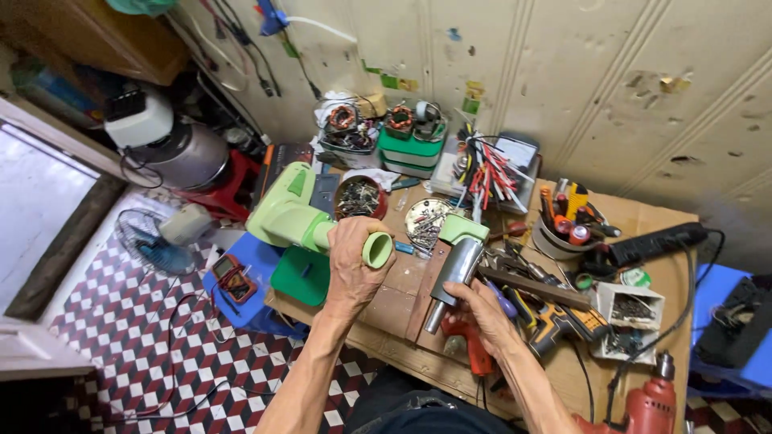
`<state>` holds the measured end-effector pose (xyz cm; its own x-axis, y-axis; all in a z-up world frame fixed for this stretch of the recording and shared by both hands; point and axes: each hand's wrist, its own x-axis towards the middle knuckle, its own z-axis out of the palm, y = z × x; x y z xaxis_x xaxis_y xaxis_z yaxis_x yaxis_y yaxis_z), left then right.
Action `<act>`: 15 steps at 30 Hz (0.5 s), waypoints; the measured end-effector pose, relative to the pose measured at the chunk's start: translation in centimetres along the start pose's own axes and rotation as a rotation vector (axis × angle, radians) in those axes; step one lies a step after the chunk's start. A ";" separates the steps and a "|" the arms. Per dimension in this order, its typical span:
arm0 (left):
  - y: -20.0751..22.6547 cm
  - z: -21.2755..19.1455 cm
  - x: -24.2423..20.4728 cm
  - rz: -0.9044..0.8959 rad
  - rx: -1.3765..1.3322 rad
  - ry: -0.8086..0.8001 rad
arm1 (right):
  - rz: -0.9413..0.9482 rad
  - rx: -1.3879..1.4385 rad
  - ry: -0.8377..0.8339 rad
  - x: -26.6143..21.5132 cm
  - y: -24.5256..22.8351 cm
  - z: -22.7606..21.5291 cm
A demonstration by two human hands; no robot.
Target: Disassembling and repairing components of a tower fan on a workbench.
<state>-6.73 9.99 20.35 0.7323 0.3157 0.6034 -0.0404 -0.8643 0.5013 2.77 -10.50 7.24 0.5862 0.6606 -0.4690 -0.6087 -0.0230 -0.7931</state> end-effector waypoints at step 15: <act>-2.1 7.7 -6.4 0.074 -0.029 -0.220 | 0.001 -0.247 0.069 3.0 0.9 -1.4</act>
<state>-6.10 6.82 10.68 0.8571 0.1561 0.4910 -0.1166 -0.8695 0.4800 4.73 -9.55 4.57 0.6262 0.6078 -0.4883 -0.4652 -0.2113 -0.8596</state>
